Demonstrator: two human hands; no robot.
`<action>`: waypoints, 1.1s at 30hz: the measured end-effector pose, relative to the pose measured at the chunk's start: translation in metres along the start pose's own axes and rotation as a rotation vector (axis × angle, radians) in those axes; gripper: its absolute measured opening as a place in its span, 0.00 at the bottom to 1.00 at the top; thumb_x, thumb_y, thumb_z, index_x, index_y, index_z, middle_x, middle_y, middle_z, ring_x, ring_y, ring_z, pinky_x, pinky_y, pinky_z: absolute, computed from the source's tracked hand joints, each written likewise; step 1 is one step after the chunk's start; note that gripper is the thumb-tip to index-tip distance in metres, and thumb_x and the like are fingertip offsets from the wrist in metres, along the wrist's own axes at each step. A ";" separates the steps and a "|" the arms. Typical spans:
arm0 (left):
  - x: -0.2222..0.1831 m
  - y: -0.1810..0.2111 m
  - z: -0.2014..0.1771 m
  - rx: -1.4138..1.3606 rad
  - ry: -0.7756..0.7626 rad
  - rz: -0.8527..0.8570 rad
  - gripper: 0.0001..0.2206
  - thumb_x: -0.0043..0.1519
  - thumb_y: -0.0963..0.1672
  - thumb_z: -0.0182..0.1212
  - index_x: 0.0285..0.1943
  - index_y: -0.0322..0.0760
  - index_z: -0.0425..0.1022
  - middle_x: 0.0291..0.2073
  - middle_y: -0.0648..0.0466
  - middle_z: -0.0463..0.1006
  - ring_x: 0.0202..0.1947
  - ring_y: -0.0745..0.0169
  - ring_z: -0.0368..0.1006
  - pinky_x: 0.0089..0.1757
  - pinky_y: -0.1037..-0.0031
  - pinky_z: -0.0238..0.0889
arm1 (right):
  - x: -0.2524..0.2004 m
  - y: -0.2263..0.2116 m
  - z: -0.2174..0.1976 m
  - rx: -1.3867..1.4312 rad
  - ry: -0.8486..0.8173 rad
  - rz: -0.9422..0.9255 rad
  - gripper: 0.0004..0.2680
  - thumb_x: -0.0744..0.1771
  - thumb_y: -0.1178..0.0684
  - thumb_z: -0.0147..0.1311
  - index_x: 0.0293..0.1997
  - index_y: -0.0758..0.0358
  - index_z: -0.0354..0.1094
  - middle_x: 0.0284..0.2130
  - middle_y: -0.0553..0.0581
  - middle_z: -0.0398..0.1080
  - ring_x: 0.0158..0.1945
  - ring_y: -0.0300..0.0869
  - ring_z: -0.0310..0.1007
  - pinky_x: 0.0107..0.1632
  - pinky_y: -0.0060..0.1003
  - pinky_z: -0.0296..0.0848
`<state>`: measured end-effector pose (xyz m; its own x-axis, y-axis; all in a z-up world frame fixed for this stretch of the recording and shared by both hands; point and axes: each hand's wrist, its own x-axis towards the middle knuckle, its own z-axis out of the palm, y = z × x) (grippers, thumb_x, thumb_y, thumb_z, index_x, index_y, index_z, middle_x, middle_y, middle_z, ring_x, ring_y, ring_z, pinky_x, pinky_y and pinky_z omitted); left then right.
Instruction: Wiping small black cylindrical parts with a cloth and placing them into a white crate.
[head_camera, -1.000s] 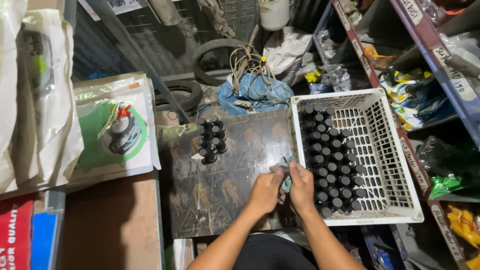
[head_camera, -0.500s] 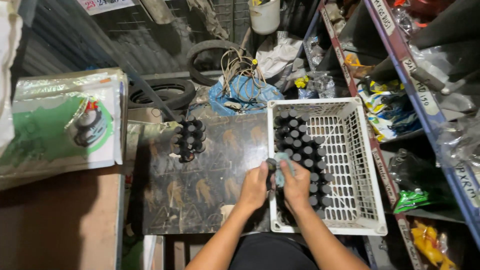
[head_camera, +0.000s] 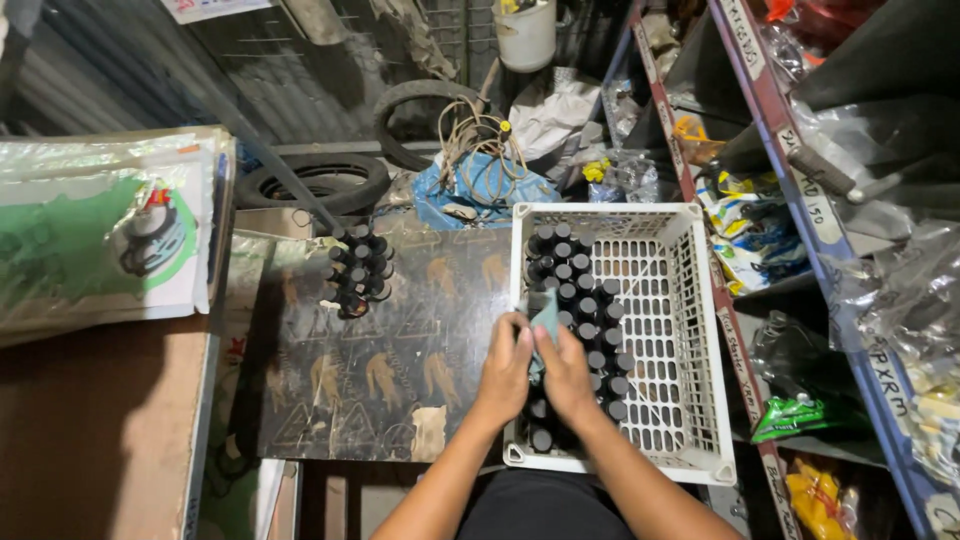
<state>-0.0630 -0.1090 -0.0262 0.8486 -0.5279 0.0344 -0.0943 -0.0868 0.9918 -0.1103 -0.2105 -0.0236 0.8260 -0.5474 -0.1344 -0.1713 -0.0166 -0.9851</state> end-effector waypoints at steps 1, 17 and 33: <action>0.000 0.003 -0.002 0.003 0.003 0.002 0.21 0.73 0.55 0.38 0.55 0.34 0.64 0.49 0.37 0.70 0.56 0.34 0.68 0.60 0.53 0.56 | 0.001 -0.001 -0.001 0.003 -0.003 -0.003 0.11 0.71 0.42 0.50 0.43 0.56 0.76 0.28 0.46 0.71 0.35 0.35 0.66 0.41 0.36 0.72; -0.003 0.048 -0.028 0.060 -0.315 -0.195 0.19 0.66 0.47 0.58 0.61 0.29 0.67 0.48 0.30 0.78 0.54 0.27 0.74 0.52 0.46 0.66 | 0.028 -0.025 -0.011 0.702 0.101 -0.090 0.14 0.73 0.47 0.47 0.29 0.58 0.56 0.22 0.50 0.59 0.30 0.40 0.63 0.44 0.37 0.69; -0.013 -0.021 -0.043 -1.386 -1.217 -0.413 0.26 0.74 0.54 0.37 0.61 0.25 0.64 0.19 0.54 0.65 0.19 0.63 0.62 0.27 0.78 0.53 | 0.051 -0.034 -0.005 1.220 -1.219 -0.199 0.15 0.69 0.48 0.58 0.22 0.53 0.58 0.13 0.44 0.60 0.22 0.38 0.69 0.40 0.42 0.74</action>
<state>-0.0502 -0.0639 -0.0419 -0.1335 -0.9375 0.3213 0.9469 -0.0249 0.3207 -0.0653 -0.2422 0.0036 0.7784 0.2876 0.5580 -0.0290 0.9044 -0.4257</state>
